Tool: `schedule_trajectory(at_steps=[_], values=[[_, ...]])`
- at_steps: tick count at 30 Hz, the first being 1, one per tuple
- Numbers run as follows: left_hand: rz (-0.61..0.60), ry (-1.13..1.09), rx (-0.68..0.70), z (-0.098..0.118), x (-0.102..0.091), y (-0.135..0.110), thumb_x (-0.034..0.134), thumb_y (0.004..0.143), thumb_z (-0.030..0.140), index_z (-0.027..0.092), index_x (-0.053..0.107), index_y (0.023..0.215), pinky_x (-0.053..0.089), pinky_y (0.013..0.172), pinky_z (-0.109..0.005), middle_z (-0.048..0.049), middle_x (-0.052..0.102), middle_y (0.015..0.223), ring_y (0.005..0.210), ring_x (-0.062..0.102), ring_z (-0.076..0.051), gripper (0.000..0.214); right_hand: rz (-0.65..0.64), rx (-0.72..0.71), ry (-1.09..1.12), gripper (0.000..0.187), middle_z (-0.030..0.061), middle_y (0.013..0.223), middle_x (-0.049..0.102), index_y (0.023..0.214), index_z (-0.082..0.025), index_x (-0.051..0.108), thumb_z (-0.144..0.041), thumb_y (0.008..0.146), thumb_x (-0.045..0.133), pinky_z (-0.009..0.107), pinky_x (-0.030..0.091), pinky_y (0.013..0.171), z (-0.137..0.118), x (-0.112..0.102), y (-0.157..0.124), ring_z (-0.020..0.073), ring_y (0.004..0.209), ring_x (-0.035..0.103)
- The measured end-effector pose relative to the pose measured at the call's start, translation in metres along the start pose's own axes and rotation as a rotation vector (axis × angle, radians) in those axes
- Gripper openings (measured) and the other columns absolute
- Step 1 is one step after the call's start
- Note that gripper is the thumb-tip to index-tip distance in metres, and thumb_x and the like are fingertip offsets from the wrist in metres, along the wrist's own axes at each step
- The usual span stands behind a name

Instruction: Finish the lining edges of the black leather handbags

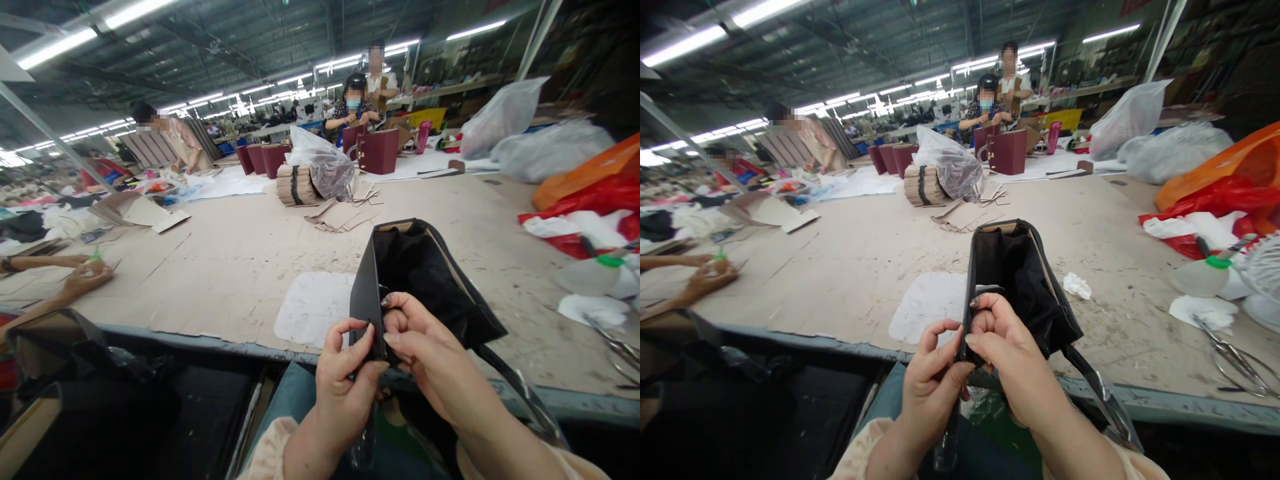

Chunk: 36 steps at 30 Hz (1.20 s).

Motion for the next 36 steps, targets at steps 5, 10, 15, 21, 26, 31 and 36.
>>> schedule_trajectory(at_steps=[5, 10, 15, 21, 26, 31, 36], values=[[-0.02, -0.024, -0.031, -0.0023, 0.0005, -0.0012, 0.058, 0.084, 0.016, 0.023, 0.065, 0.115, 0.057, 0.059, -0.023, -0.0101, 0.051, 0.117, 0.081, 0.06, -0.014, 0.033, -0.041, -0.014, -0.016, 0.026, -0.0066, 0.071, 0.038, 0.101, -0.028, 0.046, -0.015, 0.079, 0.052, 0.018, 0.037, 0.048, -0.002, 0.0031, -0.0013, 0.008, 0.057, 0.037], [-0.023, -0.081, -0.093, -0.0031, 0.0024, -0.002, 0.059, 0.084, 0.019, 0.024, 0.066, 0.114, 0.055, 0.049, -0.02, -0.0094, 0.049, 0.119, 0.061, 0.057, -0.006, 0.031, -0.043, -0.042, -0.122, 0.029, -0.0064, 0.071, 0.036, 0.101, -0.026, 0.045, -0.014, 0.076, 0.056, 0.018, 0.034, 0.051, -0.0053, 0.0009, -0.0025, 0.0084, 0.06, 0.033], [-0.044, -0.167, -0.128, -0.0032, 0.0053, -0.0025, 0.058, 0.085, 0.02, 0.024, 0.066, 0.113, 0.05, 0.04, -0.017, -0.009, 0.046, 0.12, 0.048, 0.05, 0.0, 0.03, -0.086, -0.035, -0.08, 0.037, -0.0063, 0.072, 0.035, 0.104, -0.028, 0.044, -0.014, 0.072, 0.058, 0.02, 0.034, 0.051, -0.0043, 0.0001, -0.005, 0.0088, 0.06, 0.035], [0.001, -0.025, -0.025, -0.0017, 0.0001, 0.0006, 0.059, 0.083, 0.016, 0.022, 0.066, 0.115, 0.058, 0.062, -0.024, -0.0107, 0.051, 0.117, 0.082, 0.061, -0.015, 0.033, -0.039, 0.001, 0.032, 0.035, -0.0063, 0.071, 0.037, 0.108, -0.028, 0.044, -0.018, 0.076, 0.055, 0.019, 0.032, 0.047, -0.0026, 0.0004, -0.0013, 0.0079, 0.055, 0.033], [0.008, 0.005, 0.006, 0.0008, -0.0005, 0.002, 0.06, 0.082, 0.015, 0.022, 0.067, 0.112, 0.058, 0.071, -0.029, -0.0103, 0.053, 0.114, 0.095, 0.059, -0.02, 0.032, -0.007, 0.004, -0.022, 0.034, -0.0071, 0.069, 0.038, 0.109, -0.027, 0.043, -0.02, 0.078, 0.057, 0.018, 0.031, 0.047, -0.0035, 0.0018, -0.0005, 0.0075, 0.055, 0.032], [-0.011, -0.013, -0.011, 0.0004, 0.001, 0.0002, 0.059, 0.083, 0.015, 0.023, 0.066, 0.114, 0.058, 0.07, -0.029, -0.0103, 0.052, 0.116, 0.092, 0.06, -0.019, 0.033, -0.014, 0.0, -0.063, 0.037, -0.0067, 0.071, 0.036, 0.108, -0.027, 0.041, -0.02, 0.076, 0.059, 0.018, 0.033, 0.049, -0.0062, 0.0016, -0.0034, 0.0086, 0.058, 0.034], [-0.021, -0.071, -0.062, -0.0025, 0.0023, -0.0025, 0.059, 0.084, 0.017, 0.023, 0.066, 0.114, 0.054, 0.05, -0.02, -0.0108, 0.051, 0.119, 0.064, 0.057, -0.008, 0.032, -0.058, 0.009, -0.098, 0.049, -0.0069, 0.071, 0.035, 0.11, -0.028, 0.04, -0.015, 0.069, 0.062, 0.02, 0.033, 0.051, -0.0066, 0.0015, -0.0048, 0.0089, 0.058, 0.032]])
Point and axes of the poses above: each hand's wrist, its own y-axis towards the middle knuckle, its own x-axis out of the palm, z = x × y, the point moved 5 cm from there along y, towards the middle knuckle
